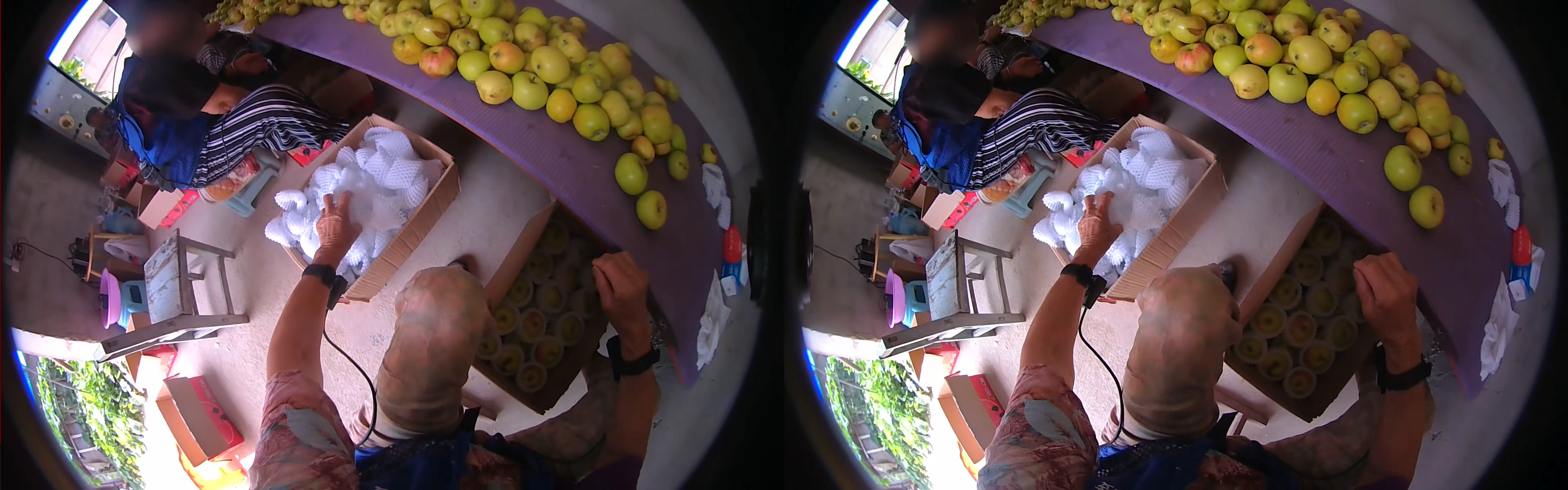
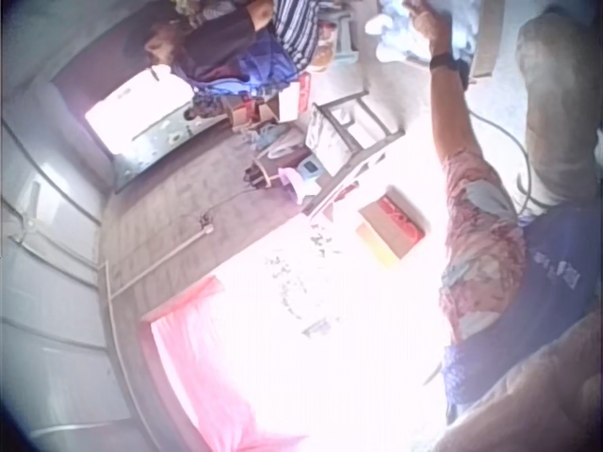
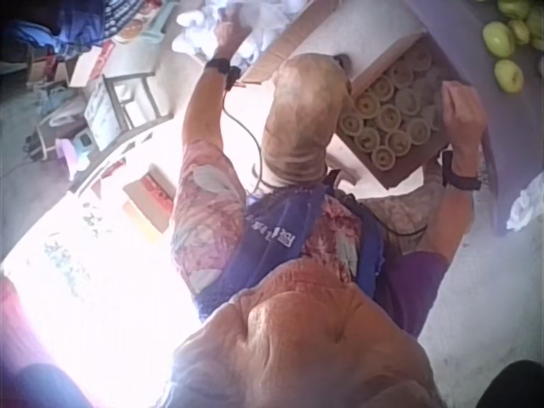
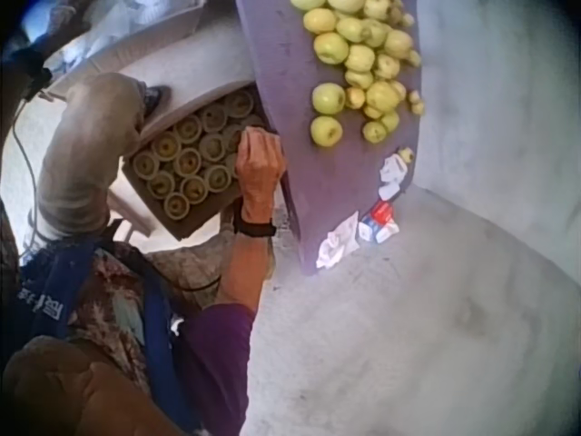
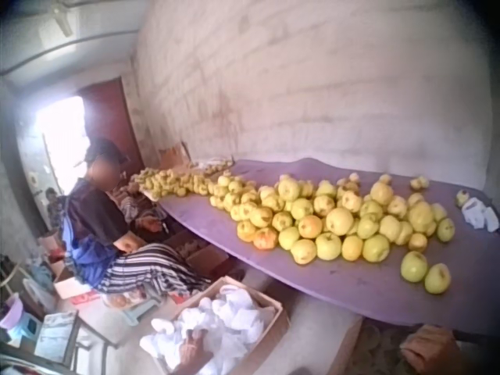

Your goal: Packing apples into a box with protective foam sleeves.

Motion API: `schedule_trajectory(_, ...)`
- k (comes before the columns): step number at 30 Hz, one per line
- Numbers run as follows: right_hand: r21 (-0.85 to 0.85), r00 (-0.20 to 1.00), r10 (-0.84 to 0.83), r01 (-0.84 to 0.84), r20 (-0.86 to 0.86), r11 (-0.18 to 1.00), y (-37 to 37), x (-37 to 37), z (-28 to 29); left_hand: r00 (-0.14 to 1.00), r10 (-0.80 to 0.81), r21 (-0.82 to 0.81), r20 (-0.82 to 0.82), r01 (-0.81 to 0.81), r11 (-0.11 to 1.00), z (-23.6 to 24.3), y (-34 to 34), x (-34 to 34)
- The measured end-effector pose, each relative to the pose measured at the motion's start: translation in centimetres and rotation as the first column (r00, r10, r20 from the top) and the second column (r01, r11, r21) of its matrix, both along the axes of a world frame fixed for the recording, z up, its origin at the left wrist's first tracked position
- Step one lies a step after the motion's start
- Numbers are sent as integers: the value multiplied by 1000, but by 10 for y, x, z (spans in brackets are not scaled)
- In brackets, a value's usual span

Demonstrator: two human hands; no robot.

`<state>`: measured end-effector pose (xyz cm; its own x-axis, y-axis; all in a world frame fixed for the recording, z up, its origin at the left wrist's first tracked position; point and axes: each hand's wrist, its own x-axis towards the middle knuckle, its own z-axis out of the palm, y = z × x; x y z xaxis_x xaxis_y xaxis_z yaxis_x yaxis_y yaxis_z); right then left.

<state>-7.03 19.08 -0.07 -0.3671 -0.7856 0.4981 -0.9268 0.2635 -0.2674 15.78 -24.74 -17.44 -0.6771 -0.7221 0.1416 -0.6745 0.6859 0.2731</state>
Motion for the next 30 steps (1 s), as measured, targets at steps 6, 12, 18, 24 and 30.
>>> schedule_trajectory(6, 13, 1000, -23, 23, 11, 1000, 10, -1, -1, 998, 27, -3, -59, -27, 1000, 20, 8, 3)
schedule_trajectory(12, 13, 1000, -17, 17, -14, 1000, 10, -1, 0, 994, 69, 72, -81, -63, 995, 36, 8, 10)
schedule_trajectory(18, 17, 1000, -20, 20, 14, 1000, 7, 0, -2, 1000, -6, 144, -29, 10, 990, 55, -15, 18)
schedule_trajectory(24, 44, 1000, -9, 9, 10, 999, 5, -1, -7, 995, -83, 177, -51, 91, 980, 74, -30, 24)
schedule_trajectory(30, 64, 999, -33, 32, 8, 997, 3, -1, -10, 980, -162, 220, -113, 183, 958, 91, -20, 33)
